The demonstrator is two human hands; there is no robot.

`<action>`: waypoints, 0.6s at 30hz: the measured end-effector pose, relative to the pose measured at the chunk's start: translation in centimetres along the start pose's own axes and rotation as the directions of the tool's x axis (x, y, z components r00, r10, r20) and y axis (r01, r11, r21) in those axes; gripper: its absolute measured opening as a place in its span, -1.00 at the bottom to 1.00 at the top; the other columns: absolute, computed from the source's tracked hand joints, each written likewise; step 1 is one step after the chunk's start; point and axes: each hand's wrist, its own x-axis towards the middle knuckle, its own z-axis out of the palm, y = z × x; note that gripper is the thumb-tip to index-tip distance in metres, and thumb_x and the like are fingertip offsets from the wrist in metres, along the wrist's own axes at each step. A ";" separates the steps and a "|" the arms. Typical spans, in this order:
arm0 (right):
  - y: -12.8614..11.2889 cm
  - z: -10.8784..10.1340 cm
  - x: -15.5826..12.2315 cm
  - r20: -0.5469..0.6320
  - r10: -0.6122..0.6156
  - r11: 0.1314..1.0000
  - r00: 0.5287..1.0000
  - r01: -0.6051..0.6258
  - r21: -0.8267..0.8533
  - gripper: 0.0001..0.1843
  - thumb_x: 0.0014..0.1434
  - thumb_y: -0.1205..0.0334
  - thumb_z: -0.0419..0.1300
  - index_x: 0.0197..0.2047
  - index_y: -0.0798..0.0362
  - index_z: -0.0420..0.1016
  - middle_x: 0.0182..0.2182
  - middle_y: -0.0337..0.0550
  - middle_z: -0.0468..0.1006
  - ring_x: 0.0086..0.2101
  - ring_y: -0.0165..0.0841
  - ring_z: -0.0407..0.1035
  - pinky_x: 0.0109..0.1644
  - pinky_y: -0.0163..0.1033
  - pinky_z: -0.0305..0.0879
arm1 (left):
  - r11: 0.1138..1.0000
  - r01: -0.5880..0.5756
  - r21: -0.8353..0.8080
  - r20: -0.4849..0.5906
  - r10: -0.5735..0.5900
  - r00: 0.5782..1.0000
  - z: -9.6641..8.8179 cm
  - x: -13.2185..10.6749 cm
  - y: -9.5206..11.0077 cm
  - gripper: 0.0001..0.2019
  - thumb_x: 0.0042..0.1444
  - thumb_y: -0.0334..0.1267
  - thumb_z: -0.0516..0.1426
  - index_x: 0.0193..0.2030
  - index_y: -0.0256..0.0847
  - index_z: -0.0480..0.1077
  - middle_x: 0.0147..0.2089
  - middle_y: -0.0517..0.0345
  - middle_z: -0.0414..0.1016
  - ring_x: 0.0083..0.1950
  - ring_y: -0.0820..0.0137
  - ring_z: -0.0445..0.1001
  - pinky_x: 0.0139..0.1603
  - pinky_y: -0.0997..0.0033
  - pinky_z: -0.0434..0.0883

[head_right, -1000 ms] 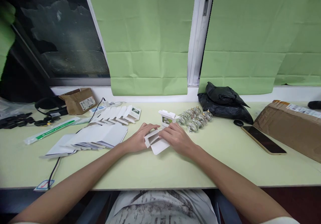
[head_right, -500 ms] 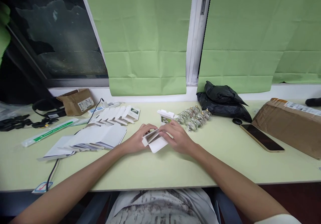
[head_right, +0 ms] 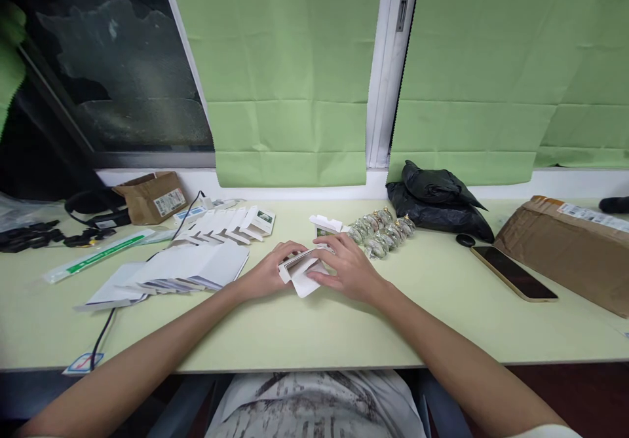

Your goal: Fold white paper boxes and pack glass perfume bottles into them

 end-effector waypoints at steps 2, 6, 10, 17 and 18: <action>0.0 0.0 0.1 -0.008 -0.002 0.998 1.000 0.002 -0.058 -0.66 0.35 0.04 0.31 0.15 -0.09 0.54 0.19 0.03 0.51 0.07 -0.08 0.35 0.16 0.07 0.38 | 1.000 0.013 -0.012 0.002 -0.013 1.000 0.0 0.0 0.0 -0.38 0.10 -0.16 0.41 0.27 -0.07 0.35 0.23 -0.03 0.47 0.24 0.11 0.44 0.22 0.09 0.44; 0.0 0.2 0.1 -0.008 0.004 0.998 1.000 -0.005 -0.062 -0.75 0.42 0.15 0.23 0.12 -0.08 0.55 0.17 0.02 0.52 0.05 -0.11 0.35 0.16 0.06 0.39 | 1.000 0.008 -0.017 -0.018 -0.008 1.000 0.0 -0.1 -0.1 -0.38 0.09 -0.19 0.41 0.28 -0.07 0.35 0.23 -0.05 0.47 0.25 0.08 0.44 0.24 0.04 0.43; 0.2 0.3 -0.1 0.003 0.012 1.000 1.000 -0.012 0.024 -0.88 0.42 0.15 0.22 -0.07 -0.05 0.58 0.14 0.02 0.48 0.05 -0.12 0.33 0.13 0.05 0.40 | 1.000 0.001 -0.008 -0.029 -0.001 1.000 -0.1 -0.1 -0.5 -0.42 0.13 -0.24 0.37 0.28 -0.06 0.34 0.25 -0.06 0.45 0.29 0.08 0.41 0.29 0.01 0.40; 0.0 0.2 -0.2 0.002 0.008 0.995 1.000 -0.009 0.101 -0.89 0.41 0.14 0.24 -0.08 -0.04 0.55 0.16 0.03 0.44 0.09 -0.11 0.30 0.16 0.07 0.39 | 0.998 0.009 -0.064 0.016 -0.008 1.000 -0.2 0.0 -0.2 -0.39 0.12 -0.18 0.40 0.28 -0.06 0.33 0.27 -0.04 0.43 0.29 0.11 0.43 0.27 0.07 0.43; -0.1 0.1 -0.1 -0.006 0.000 0.994 1.000 0.001 0.106 -0.89 0.41 0.15 0.25 -0.06 -0.05 0.54 0.16 0.03 0.43 0.09 -0.11 0.30 0.17 0.07 0.38 | 0.997 -0.002 -0.076 0.018 0.003 1.000 -0.3 0.1 0.0 -0.40 0.13 -0.18 0.39 0.28 -0.06 0.33 0.28 -0.05 0.43 0.29 0.10 0.43 0.26 0.08 0.43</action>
